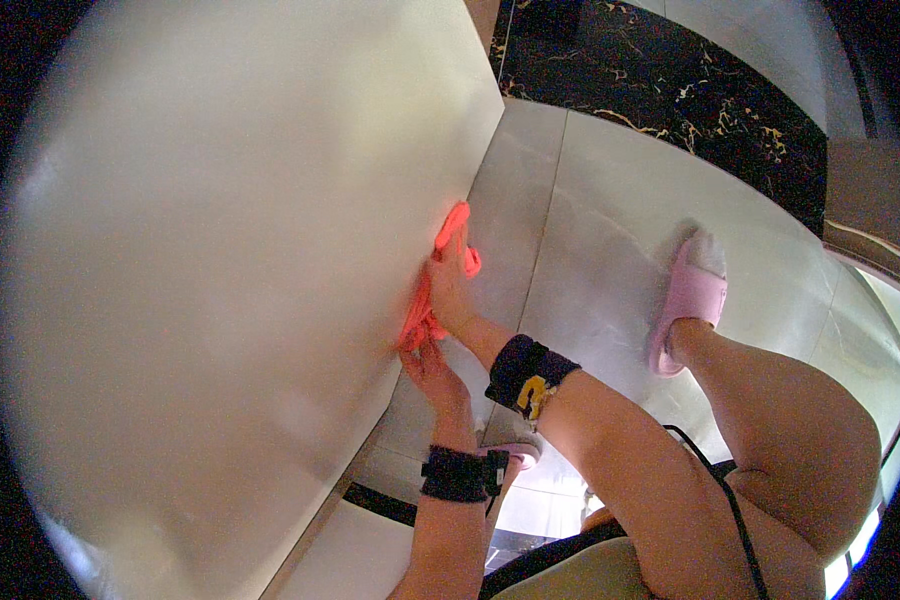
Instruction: The person wipes a tiled floor with a cloth by hand while kneeling. Then, the person rinses the cloth in a sink under running water, pours liquid from a white bottle onto the cloth, and continues to rinse and wring it.
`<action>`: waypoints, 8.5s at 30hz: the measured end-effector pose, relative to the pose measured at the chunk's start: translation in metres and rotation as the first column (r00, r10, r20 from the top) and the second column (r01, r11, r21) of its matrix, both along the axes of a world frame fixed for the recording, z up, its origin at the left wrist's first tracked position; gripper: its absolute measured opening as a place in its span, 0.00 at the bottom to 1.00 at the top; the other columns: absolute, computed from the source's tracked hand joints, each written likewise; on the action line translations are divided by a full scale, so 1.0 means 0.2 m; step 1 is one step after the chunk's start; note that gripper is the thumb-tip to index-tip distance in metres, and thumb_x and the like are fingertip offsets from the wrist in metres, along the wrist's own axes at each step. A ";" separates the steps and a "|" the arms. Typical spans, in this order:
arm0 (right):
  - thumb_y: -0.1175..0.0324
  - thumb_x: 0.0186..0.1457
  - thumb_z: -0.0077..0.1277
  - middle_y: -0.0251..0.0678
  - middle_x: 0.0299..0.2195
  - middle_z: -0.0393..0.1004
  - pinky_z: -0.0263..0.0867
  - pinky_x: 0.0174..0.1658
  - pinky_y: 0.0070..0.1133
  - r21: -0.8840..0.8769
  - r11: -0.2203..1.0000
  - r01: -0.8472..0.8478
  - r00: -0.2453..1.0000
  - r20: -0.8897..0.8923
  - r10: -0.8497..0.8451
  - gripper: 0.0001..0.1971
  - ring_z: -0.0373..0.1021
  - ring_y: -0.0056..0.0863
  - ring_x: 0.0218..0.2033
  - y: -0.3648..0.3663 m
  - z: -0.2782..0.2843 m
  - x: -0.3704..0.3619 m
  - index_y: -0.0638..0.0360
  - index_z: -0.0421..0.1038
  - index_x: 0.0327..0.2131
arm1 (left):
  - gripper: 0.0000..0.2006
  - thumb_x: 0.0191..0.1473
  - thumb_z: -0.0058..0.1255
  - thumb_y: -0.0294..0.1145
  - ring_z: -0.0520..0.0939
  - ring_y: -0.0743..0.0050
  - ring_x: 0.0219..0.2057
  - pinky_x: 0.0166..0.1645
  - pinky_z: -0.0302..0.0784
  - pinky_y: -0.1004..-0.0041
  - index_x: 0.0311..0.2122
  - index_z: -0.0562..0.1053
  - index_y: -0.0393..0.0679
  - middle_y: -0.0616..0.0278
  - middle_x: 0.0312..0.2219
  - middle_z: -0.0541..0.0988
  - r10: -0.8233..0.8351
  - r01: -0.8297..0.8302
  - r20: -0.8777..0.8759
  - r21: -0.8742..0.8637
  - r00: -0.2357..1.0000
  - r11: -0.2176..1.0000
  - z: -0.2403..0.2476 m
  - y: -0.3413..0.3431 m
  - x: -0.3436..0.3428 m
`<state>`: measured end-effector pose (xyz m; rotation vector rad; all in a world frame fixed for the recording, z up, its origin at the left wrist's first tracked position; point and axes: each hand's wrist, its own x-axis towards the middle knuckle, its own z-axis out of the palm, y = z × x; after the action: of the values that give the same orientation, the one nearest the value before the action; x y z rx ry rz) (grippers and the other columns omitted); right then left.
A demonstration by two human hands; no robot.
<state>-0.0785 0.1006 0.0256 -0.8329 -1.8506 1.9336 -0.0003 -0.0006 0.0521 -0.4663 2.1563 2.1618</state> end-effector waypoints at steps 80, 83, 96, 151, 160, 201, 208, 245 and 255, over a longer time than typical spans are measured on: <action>0.72 0.46 0.53 0.31 0.37 0.75 0.70 0.40 0.21 -0.306 0.506 -0.807 0.484 0.149 0.862 0.19 0.71 0.23 0.35 0.81 -0.02 0.80 0.59 0.70 0.45 | 0.25 0.50 0.50 0.28 0.69 0.40 0.53 0.58 0.64 0.53 0.54 0.64 0.37 0.41 0.51 0.68 -0.572 0.421 0.192 -0.856 0.798 0.301 -0.19 -0.23 0.78; 0.75 0.43 0.51 0.29 0.35 0.74 0.68 0.39 0.19 -0.576 0.418 -0.702 0.408 0.156 0.900 0.24 0.69 0.22 0.34 0.56 0.17 0.78 0.60 0.68 0.48 | 0.30 0.51 0.51 0.29 0.68 0.37 0.53 0.58 0.63 0.51 0.59 0.59 0.38 0.39 0.53 0.65 -0.228 0.196 0.073 -0.791 0.971 0.579 -0.17 -0.30 0.72; 0.61 0.41 0.58 0.47 0.59 0.59 0.44 0.65 0.41 0.601 0.187 -0.777 0.508 0.423 0.750 0.35 0.49 0.48 0.63 0.26 -0.04 0.96 0.62 0.63 0.55 | 0.32 0.54 0.46 0.51 0.57 0.36 0.61 0.65 0.46 0.47 0.57 0.61 0.35 0.38 0.58 0.60 -0.214 0.262 0.242 -0.963 0.947 0.071 -0.46 -0.06 0.28; 0.55 0.47 0.54 0.49 0.56 0.62 0.51 0.59 0.44 0.538 0.508 -0.673 0.698 0.690 0.194 0.26 0.53 0.51 0.60 0.96 0.40 0.97 0.56 0.69 0.50 | 0.23 0.53 0.52 0.35 0.68 0.45 0.56 0.60 0.64 0.59 0.55 0.69 0.45 0.39 0.56 0.65 -0.739 0.805 0.591 -0.582 0.323 -0.115 0.67 0.38 0.35; 0.57 0.48 0.52 0.47 0.49 0.69 0.59 0.57 0.34 0.481 0.421 -0.769 0.632 0.673 0.385 0.21 0.63 0.42 0.54 0.85 0.92 1.07 0.58 0.74 0.44 | 0.20 0.54 0.49 0.38 0.73 0.48 0.52 0.55 0.68 0.57 0.52 0.71 0.44 0.47 0.50 0.73 -0.767 0.678 0.466 -0.733 0.441 -0.054 1.21 0.54 0.36; 0.44 0.47 0.51 0.36 0.62 0.56 0.36 0.68 0.34 0.604 0.266 -0.751 0.641 0.570 0.515 0.40 0.47 0.35 0.66 1.84 0.01 0.44 0.56 0.58 0.61 | 0.35 0.58 0.42 0.43 0.43 0.27 0.64 0.65 0.43 0.41 0.65 0.47 0.35 0.31 0.63 0.42 -0.833 0.372 0.368 -0.903 0.414 -0.214 -0.25 1.62 -0.59; 0.52 0.51 0.49 0.38 0.62 0.57 0.41 0.67 0.37 0.664 0.381 -0.644 0.732 0.389 0.560 0.33 0.50 0.38 0.64 2.06 0.16 -0.07 0.55 0.60 0.59 | 0.35 0.57 0.43 0.47 0.50 0.33 0.64 0.61 0.45 0.32 0.64 0.52 0.38 0.35 0.64 0.46 -0.761 0.260 0.354 -0.933 0.543 -0.249 -0.27 1.72 -1.05; 0.41 0.43 0.54 0.60 0.61 0.51 0.37 0.64 0.51 0.677 0.470 -0.566 0.797 0.303 0.523 0.49 0.46 0.58 0.63 2.08 0.04 0.14 0.67 0.52 0.61 | 0.34 0.58 0.41 0.48 0.46 0.24 0.63 0.63 0.48 0.39 0.66 0.50 0.46 0.36 0.64 0.46 -0.892 0.269 0.184 -0.960 0.413 -0.074 -0.15 1.94 -0.99; 0.40 0.35 0.60 0.41 0.65 0.49 0.35 0.67 0.43 0.709 0.455 -0.539 0.842 0.462 0.278 0.56 0.42 0.40 0.67 2.54 0.19 -0.34 0.57 0.47 0.64 | 0.47 0.52 0.48 0.59 0.39 0.33 0.66 0.66 0.38 0.44 0.67 0.41 0.46 0.36 0.65 0.39 -0.782 0.298 0.368 -0.923 0.502 -0.244 -0.10 2.57 -1.53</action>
<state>-0.1473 0.6092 0.0639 -0.3305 -2.9667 0.8397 -0.3055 0.5136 0.0328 1.0274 2.7348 -0.0603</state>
